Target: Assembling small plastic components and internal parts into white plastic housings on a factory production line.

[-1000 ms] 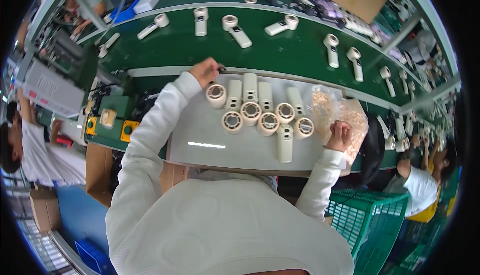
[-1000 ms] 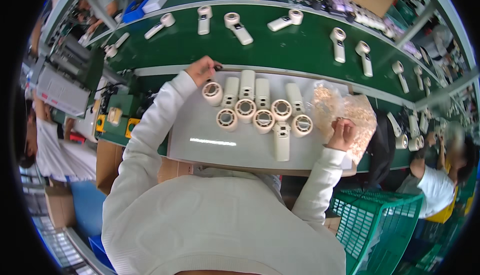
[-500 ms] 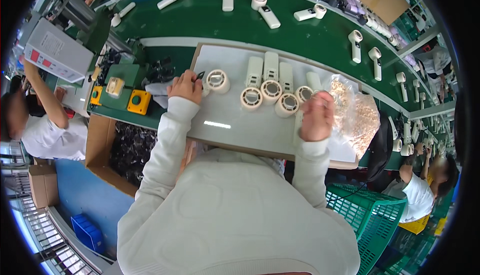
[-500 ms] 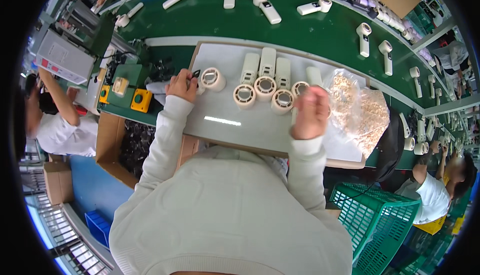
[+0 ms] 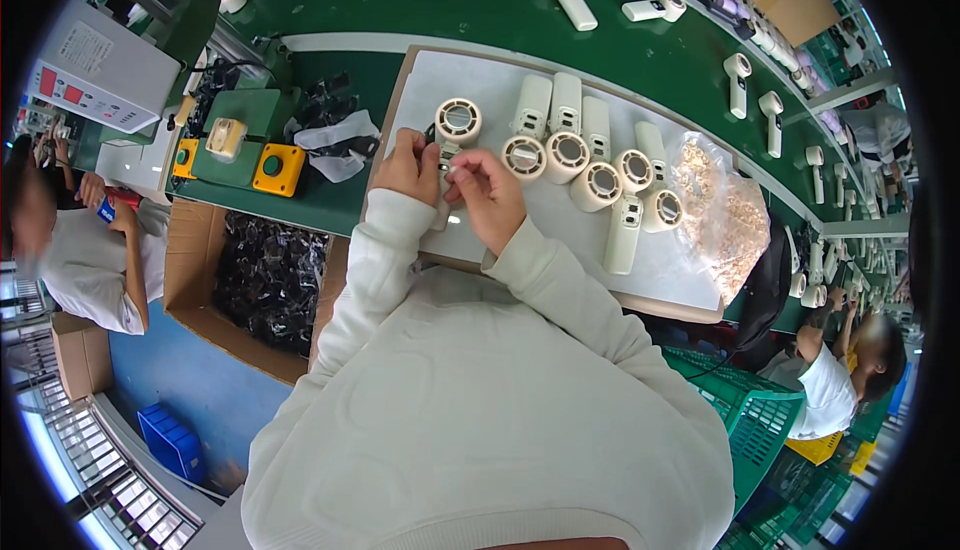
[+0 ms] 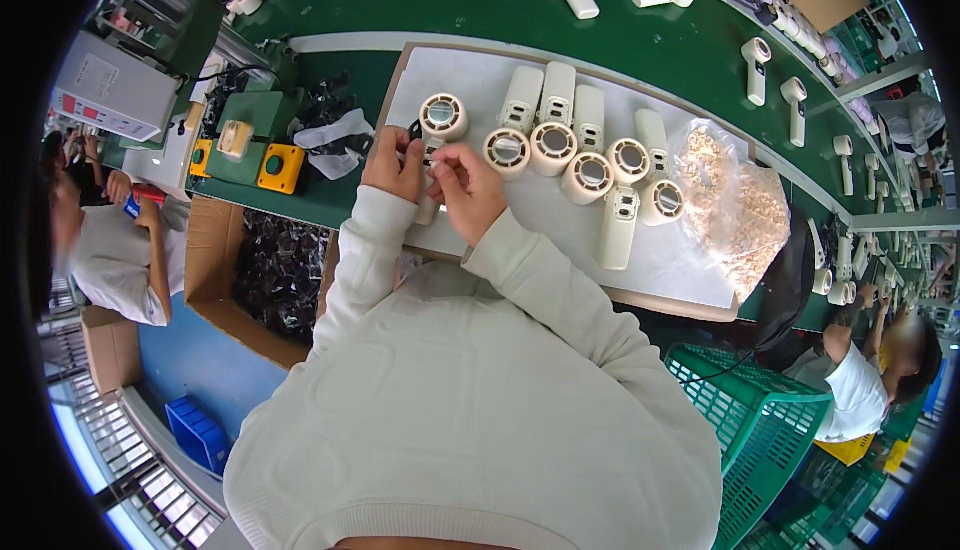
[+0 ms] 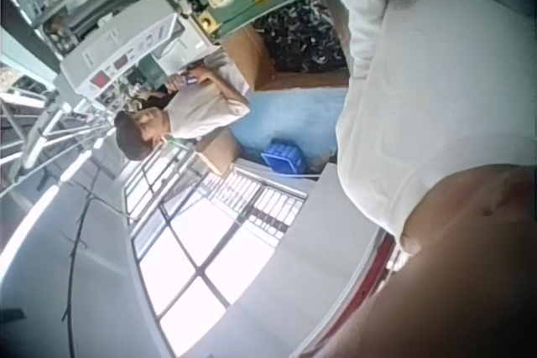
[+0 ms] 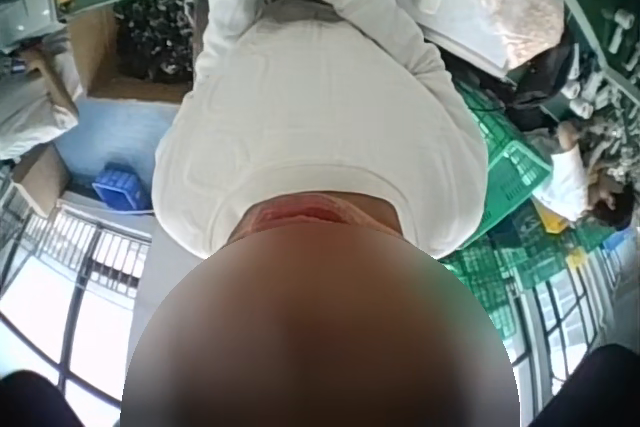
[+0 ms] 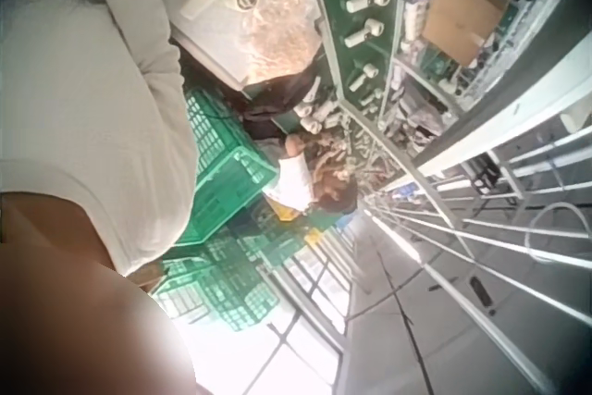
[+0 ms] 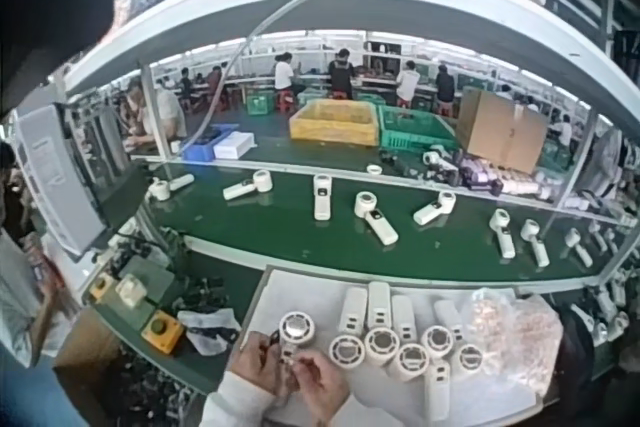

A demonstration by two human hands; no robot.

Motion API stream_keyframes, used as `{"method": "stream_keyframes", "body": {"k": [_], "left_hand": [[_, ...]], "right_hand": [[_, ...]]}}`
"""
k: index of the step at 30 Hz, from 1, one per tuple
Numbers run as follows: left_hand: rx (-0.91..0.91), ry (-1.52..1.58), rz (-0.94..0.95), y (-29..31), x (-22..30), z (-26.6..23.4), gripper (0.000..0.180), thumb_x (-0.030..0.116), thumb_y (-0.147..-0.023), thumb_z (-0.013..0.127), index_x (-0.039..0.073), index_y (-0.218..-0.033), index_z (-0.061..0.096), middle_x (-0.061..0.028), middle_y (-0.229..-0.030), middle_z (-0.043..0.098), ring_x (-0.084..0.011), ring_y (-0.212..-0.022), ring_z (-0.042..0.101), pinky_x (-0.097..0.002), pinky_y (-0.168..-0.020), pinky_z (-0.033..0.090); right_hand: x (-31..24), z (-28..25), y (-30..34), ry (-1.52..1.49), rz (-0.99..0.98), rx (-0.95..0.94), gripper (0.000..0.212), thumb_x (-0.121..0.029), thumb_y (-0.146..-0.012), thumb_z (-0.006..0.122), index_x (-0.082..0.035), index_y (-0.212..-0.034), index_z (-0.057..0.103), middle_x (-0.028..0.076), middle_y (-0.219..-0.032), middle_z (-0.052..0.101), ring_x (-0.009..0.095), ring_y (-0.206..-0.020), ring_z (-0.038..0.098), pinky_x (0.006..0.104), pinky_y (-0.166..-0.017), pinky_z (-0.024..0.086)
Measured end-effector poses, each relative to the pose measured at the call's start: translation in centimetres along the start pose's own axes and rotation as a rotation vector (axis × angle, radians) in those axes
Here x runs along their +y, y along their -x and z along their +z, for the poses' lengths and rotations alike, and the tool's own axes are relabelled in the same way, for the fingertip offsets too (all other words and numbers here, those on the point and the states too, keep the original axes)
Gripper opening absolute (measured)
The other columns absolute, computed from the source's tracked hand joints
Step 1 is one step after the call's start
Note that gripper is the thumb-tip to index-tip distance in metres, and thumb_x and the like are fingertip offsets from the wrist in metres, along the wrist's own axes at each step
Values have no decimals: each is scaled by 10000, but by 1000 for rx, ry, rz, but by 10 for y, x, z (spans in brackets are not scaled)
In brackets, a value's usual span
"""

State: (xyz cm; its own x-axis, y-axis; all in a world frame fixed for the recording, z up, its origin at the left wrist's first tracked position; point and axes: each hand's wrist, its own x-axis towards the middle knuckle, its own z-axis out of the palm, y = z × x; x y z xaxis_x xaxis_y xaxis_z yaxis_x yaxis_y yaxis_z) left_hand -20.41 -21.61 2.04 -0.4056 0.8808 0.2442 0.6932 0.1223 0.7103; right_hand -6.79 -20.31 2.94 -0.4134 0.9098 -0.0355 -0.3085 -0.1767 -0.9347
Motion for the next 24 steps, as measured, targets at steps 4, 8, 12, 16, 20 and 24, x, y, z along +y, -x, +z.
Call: {"method": "stream_keyframes", "body": {"k": [4, 8, 12, 16, 20, 24], "left_hand": [[-4, 115, -39, 10, 4, -10, 105, 148, -858, 576, 78, -905, 513, -96, -655, 576, -260, -534, 536, -360, -505, 423], [5, 203, -23, 14, 3, -16, 95, 110, -841, 594, 73, -885, 519, -84, -612, 550, -212, -487, 491, -350, -471, 402], [52, 238, 10, 19, -11, -13, 101, 110, -830, 601, 84, -890, 523, -84, -601, 547, -223, -468, 490, -364, -447, 392], [2, 257, -42, 21, -12, -9, 119, 115, -841, 568, 78, -938, 509, -110, -681, 579, -277, -534, 554, -383, -486, 430], [-54, 364, -61, 26, -6, -23, 116, 109, -857, 547, 62, -949, 497, -125, -738, 584, -280, -604, 576, -363, -543, 454], [-40, 461, -60, 28, -10, -23, 133, 90, -877, 542, 61, -1005, 520, -75, -756, 574, -200, -612, 516, -318, -568, 438]], "right_hand": [[2, -4, -6, 114, 8, 25, 137, -24, -880, 556, -16, -1016, 563, 66, -937, 576, 114, -747, 497, 238, -658, 451], [7, -4, -10, 463, -212, -23, 124, -4, -855, 566, -36, -974, 586, 66, -966, 529, 127, -764, 480, 225, -649, 413], [10, 6, -7, 717, -350, 7, 146, 21, -804, 591, -67, -918, 612, 76, -983, 467, 174, -798, 467, 239, -649, 401], [17, 4, -15, 886, -582, 31, 176, 29, -790, 591, -62, -939, 613, 121, -1107, 470, 245, -898, 486, 303, -725, 438], [9, 14, -14, 894, -555, 1, 174, 16, -810, 571, -62, -963, 601, 138, -1167, 472, 274, -984, 483, 337, -825, 435], [6, 21, -28, 1011, -589, 42, 177, 8, -799, 556, -64, -954, 601, 141, -1137, 488, 295, -991, 475, 348, -861, 408]]}}
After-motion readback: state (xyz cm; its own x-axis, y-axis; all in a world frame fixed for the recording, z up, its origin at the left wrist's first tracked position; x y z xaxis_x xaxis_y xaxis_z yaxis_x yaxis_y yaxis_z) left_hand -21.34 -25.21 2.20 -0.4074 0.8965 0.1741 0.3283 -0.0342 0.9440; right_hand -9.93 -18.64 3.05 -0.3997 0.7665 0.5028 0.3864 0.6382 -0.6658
